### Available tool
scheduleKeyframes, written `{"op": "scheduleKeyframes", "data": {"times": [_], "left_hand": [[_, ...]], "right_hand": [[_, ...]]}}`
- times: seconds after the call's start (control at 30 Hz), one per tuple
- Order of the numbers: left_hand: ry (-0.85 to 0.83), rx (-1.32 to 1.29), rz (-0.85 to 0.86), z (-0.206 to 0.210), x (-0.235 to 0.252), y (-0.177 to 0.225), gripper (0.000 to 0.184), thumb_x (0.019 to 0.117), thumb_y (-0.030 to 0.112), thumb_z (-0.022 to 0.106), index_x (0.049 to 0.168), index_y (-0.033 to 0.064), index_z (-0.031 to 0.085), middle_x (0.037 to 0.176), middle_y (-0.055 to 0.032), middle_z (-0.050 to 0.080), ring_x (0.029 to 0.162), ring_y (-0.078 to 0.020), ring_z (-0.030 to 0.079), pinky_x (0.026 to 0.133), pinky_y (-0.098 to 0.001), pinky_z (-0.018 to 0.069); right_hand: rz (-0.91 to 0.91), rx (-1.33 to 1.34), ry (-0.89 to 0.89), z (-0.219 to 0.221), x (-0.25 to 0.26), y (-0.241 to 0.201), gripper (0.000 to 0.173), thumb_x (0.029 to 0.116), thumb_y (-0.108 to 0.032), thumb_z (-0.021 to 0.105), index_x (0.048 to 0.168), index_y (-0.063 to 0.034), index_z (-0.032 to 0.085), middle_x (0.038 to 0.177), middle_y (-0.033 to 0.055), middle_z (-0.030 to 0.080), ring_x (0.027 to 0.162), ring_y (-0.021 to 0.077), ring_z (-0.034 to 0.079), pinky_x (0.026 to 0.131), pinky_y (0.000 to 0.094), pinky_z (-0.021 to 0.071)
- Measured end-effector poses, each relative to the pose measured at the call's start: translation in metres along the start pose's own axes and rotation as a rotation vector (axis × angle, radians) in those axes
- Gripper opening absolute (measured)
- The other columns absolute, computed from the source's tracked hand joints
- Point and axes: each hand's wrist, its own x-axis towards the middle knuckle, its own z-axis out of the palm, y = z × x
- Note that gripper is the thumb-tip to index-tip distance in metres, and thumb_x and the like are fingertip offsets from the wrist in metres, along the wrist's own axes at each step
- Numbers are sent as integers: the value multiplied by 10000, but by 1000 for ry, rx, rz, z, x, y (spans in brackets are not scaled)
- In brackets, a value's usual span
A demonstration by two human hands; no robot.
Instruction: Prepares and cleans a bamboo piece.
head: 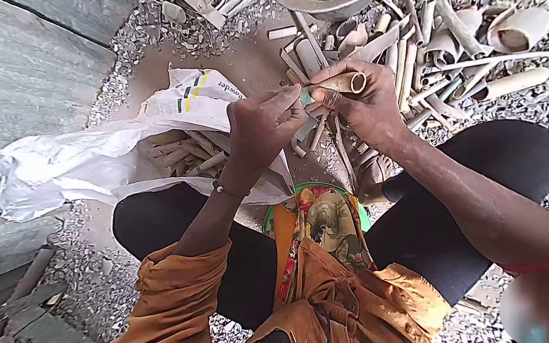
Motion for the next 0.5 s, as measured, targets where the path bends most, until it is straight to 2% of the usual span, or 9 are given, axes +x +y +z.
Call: {"op": "scheduleKeyframes", "data": {"times": [0.1, 0.23, 0.33, 0.43, 0.5], "left_hand": [[-8, 24, 6, 0, 0, 0, 170, 886, 29, 700, 1015, 9, 809, 936, -140, 789, 812, -171, 771, 720, -258, 595], [3, 33, -20, 0, 0, -6, 108, 903, 56, 706, 937, 26, 804, 790, -109, 762, 695, -137, 738, 633, -246, 586], [-18, -30, -76, 0, 2, -8, 133, 928, 88, 680, 965, 38, 797, 819, -88, 768, 716, -94, 729, 649, -228, 580], [-86, -135, -178, -3, 6, -7, 195, 987, 144, 631, 1058, 51, 787, 901, -61, 782, 774, -34, 734, 719, -185, 595], [-152, -158, -240, -13, 7, -1, 220, 1001, 152, 605, 1117, 74, 775, 938, -58, 779, 795, -33, 731, 743, -191, 593]], "right_hand": [[20, 30, -1, 1, 0, 1, 187, 921, 51, 680, 1106, 40, 653, 1009, 69, 750, 842, 147, 767, 769, 323, 674], [-5, 15, -34, 2, -2, 0, 183, 921, 41, 684, 1103, 38, 659, 1018, 67, 750, 848, 150, 769, 766, 329, 680], [6, 32, -29, 3, -1, -3, 176, 924, 51, 676, 1097, 30, 652, 1005, 53, 751, 837, 140, 767, 757, 317, 677], [45, 43, 13, 2, 2, -4, 174, 923, 36, 691, 1094, 22, 664, 993, 46, 751, 830, 134, 763, 747, 313, 676], [42, 41, 26, 2, 3, -5, 179, 921, 33, 694, 1097, 22, 665, 998, 48, 749, 826, 130, 761, 741, 310, 673]]}}
